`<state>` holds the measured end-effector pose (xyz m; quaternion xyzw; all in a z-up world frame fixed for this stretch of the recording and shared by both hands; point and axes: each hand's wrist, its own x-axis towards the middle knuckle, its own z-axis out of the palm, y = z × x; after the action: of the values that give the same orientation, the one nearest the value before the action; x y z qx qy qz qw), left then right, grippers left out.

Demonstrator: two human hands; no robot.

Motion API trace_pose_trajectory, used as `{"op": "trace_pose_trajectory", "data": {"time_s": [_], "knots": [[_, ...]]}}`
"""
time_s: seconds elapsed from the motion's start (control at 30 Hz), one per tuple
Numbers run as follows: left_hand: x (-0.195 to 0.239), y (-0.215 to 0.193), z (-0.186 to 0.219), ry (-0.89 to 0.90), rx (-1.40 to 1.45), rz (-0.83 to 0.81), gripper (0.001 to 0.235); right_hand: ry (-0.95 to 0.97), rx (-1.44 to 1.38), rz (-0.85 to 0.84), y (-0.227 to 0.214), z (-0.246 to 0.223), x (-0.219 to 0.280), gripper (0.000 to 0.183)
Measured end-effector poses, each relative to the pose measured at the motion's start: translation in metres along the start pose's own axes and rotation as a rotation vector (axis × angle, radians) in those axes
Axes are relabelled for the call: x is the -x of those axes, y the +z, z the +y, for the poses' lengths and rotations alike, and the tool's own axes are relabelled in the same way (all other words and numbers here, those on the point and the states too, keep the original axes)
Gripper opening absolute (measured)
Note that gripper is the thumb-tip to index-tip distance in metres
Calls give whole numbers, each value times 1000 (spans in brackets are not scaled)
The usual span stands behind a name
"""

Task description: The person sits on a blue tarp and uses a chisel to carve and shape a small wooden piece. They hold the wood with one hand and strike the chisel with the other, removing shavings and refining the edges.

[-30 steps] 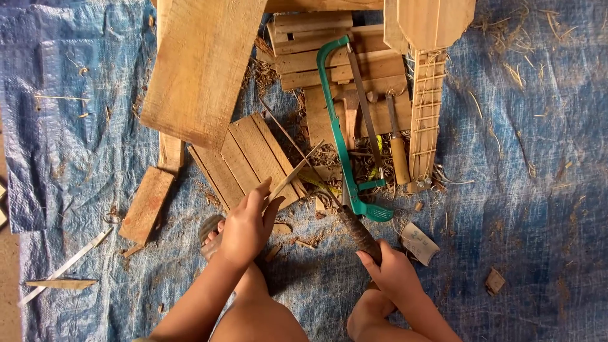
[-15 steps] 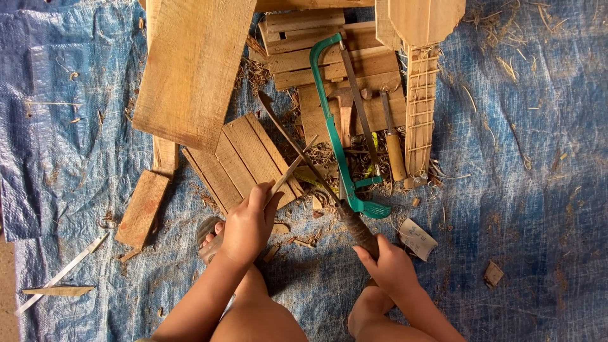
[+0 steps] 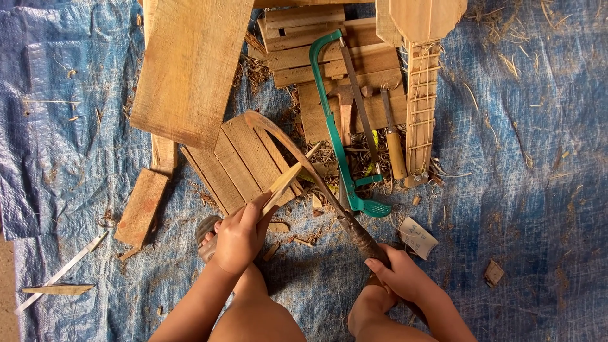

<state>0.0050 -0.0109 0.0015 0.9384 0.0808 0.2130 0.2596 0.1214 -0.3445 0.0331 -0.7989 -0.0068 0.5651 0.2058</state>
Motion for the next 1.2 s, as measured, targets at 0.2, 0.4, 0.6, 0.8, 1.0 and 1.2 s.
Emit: {"op": "trace_pose_trajectory", "data": {"time_s": [0.2, 0.4, 0.6, 0.8, 1.0, 1.2], "knots": [[-6, -7, -6, 147, 48, 40, 25, 22, 65, 8, -4, -15, 12, 43], [-28, -49, 22, 211, 154, 108, 22, -20, 18, 25, -7, 0, 13, 62], [17, -2, -10, -17, 23, 129, 28, 40, 26, -51, 16, -10, -14, 58], [12, -2, -4, -1, 122, 118, 28, -65, 81, -9, 16, 10, -10, 56], [1, -29, 6, 128, 191, 67, 31, -103, 45, 35, 13, 21, -6, 66], [22, 11, -22, 22, 50, 32, 33, -96, 52, 12, 20, 4, -23, 38]]}}
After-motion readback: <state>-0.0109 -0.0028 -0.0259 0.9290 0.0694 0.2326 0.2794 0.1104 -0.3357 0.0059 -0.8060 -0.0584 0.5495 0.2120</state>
